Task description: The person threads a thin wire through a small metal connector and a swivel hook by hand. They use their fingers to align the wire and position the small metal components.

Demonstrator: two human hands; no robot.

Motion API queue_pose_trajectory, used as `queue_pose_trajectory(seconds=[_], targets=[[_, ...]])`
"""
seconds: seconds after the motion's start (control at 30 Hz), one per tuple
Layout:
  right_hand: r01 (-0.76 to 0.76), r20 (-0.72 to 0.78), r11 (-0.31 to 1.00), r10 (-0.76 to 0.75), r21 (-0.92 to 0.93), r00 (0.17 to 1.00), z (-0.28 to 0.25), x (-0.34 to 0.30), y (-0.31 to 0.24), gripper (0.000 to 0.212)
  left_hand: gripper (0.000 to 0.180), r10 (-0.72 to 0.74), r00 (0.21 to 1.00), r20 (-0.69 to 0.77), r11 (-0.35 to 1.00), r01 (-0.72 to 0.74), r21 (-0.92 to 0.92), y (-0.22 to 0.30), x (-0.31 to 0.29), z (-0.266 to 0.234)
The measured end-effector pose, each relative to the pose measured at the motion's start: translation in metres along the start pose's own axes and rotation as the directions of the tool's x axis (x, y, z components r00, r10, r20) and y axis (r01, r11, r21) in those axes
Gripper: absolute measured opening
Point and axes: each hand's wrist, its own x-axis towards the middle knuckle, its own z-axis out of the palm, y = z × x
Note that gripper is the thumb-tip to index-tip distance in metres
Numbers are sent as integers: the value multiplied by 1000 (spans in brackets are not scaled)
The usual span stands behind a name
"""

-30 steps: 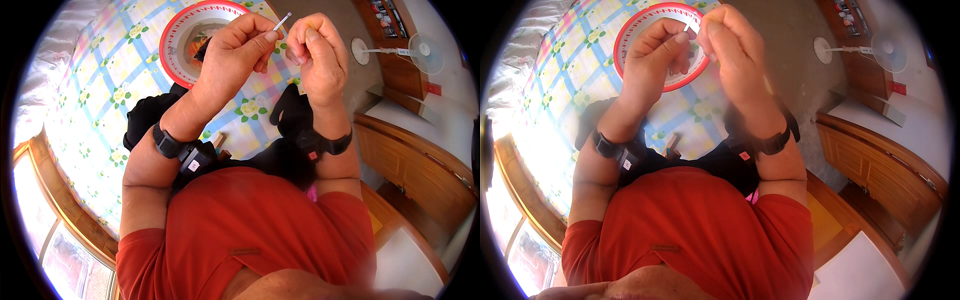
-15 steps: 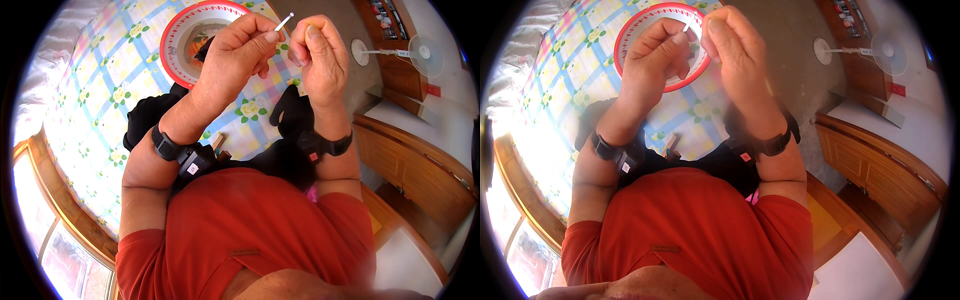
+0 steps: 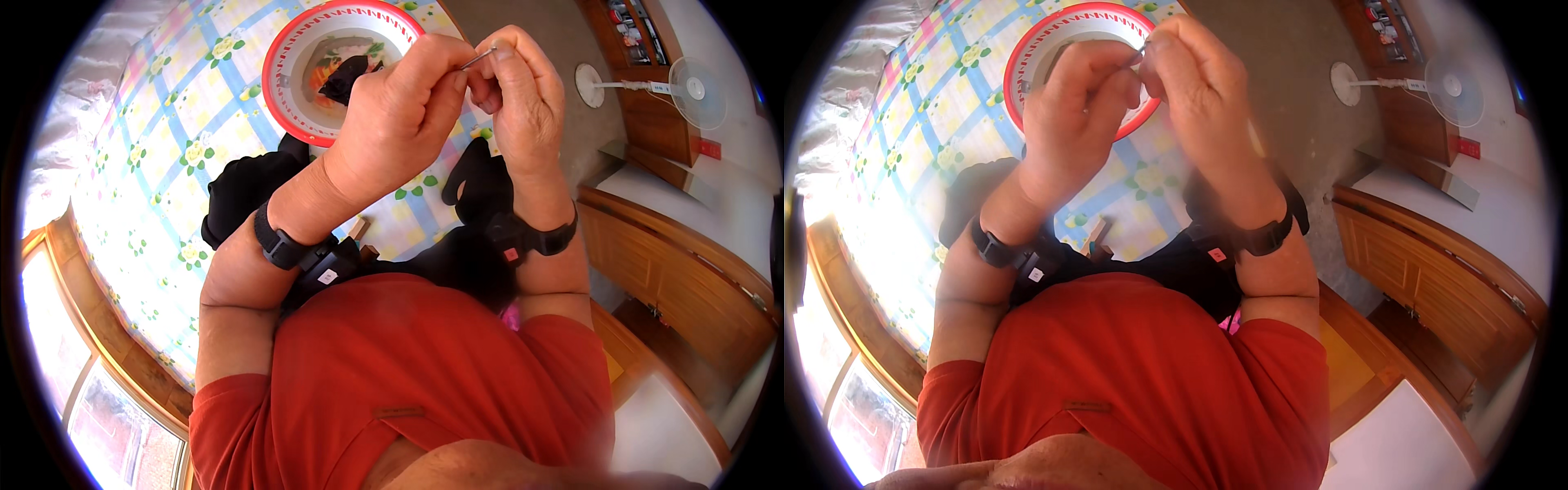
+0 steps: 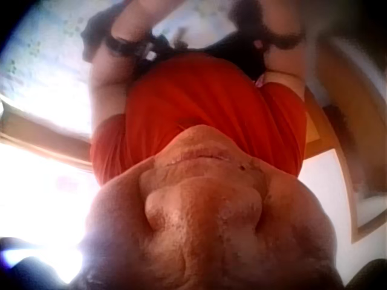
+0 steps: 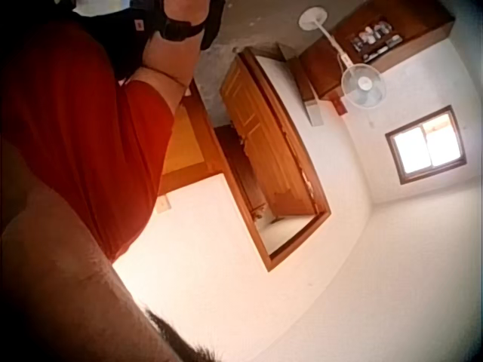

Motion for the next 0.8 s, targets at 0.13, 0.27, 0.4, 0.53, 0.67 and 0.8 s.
queue_pose_trajectory(seconds=[0.13,0.27,0.4,0.53,0.67,0.8], targets=[[-19,7,1000,19,14,1000,1,0,0,26,21,122,992,13,986,-123,114,-2,2,0],[14,1,999,-14,29,1000,3,1,7,25,19,179,984,-7,962,-173,212,-1,6,2],[88,-4,995,-89,-54,996,7,1,12,26,18,166,985,-41,961,-152,231,-10,11,5],[81,8,996,-82,37,997,8,5,9,27,16,50,986,-162,997,-41,58,-15,7,12],[44,-1,990,-44,134,999,9,9,5,26,16,128,972,-196,991,-119,55,-10,9,7],[-15,-42,1000,15,1,999,7,5,7,24,17,187,971,-150,982,-182,43,-7,9,9]])
